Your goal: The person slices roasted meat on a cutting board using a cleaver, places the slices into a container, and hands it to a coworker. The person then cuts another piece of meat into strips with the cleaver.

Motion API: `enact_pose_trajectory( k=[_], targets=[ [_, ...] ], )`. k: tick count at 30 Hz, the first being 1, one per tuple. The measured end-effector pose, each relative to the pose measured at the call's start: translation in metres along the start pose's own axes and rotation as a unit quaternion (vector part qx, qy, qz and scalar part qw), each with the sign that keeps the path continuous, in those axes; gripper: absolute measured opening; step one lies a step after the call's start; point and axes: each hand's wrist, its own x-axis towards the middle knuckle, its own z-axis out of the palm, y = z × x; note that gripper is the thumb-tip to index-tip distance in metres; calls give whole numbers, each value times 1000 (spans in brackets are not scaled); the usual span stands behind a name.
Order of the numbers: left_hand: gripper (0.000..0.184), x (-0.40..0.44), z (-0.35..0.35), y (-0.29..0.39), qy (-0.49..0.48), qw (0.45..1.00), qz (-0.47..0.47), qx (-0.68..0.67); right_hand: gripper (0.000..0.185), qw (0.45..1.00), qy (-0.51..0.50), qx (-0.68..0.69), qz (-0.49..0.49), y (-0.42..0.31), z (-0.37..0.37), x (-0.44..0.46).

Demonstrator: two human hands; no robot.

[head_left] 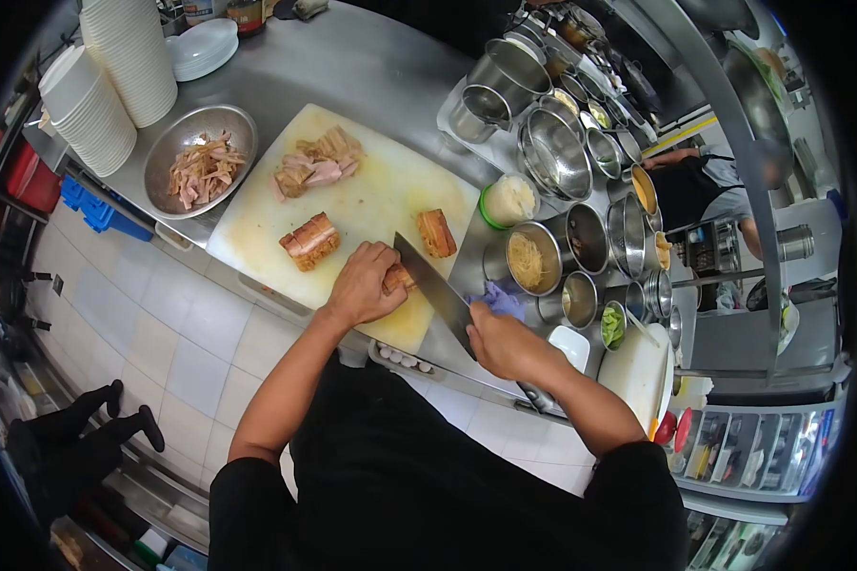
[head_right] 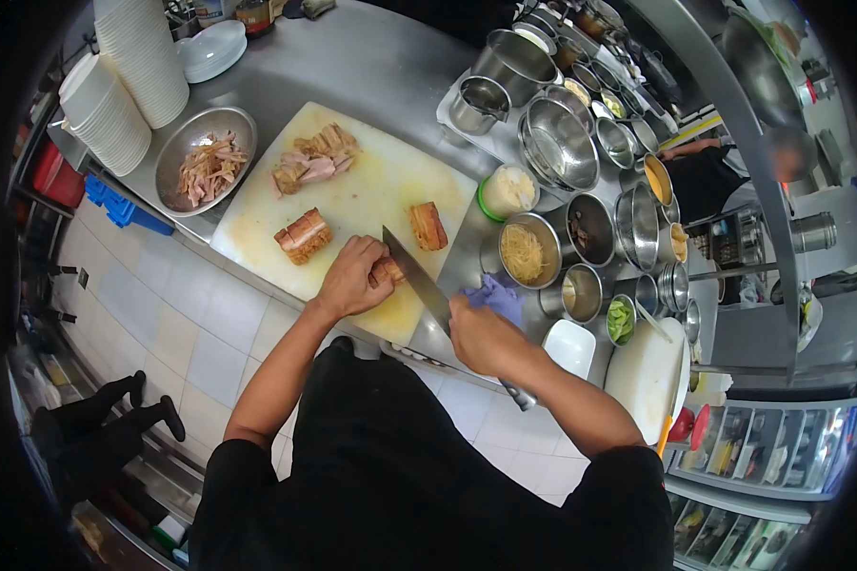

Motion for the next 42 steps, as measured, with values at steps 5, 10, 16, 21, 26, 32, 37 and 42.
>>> enact_pose_trajectory(
  k=[5,10,16,21,26,32,37,42],
  targets=[
    [32,1,-3,0,-21,999,-26,-7,28,998,15,-25,-50,7,17,35],
    [32,-2,-2,0,-30,999,-36,-11,22,998,63,14,-21,-2,50,45],
    [58,-14,-8,7,12,1000,-14,-5,23,988,139,60,-36,12,48,17],
    [85,-21,-8,23,-24,998,-29,48,23,986,154,52,-40,32,29,-28],
    [92,-16,12,22,5,996,-51,69,23,994,112,16,-11,43,37,-31],
    [90,-12,8,21,-18,993,-104,58,24,994,95,37,-30,46,45,-22],
    [90,-33,-10,20,0,993,-86,76,24,997,41,31,-64,33,52,-15],
    [84,-32,-17,42,14,990,-66,120,27,996,31,75,-34,39,46,-18]
  ],
)
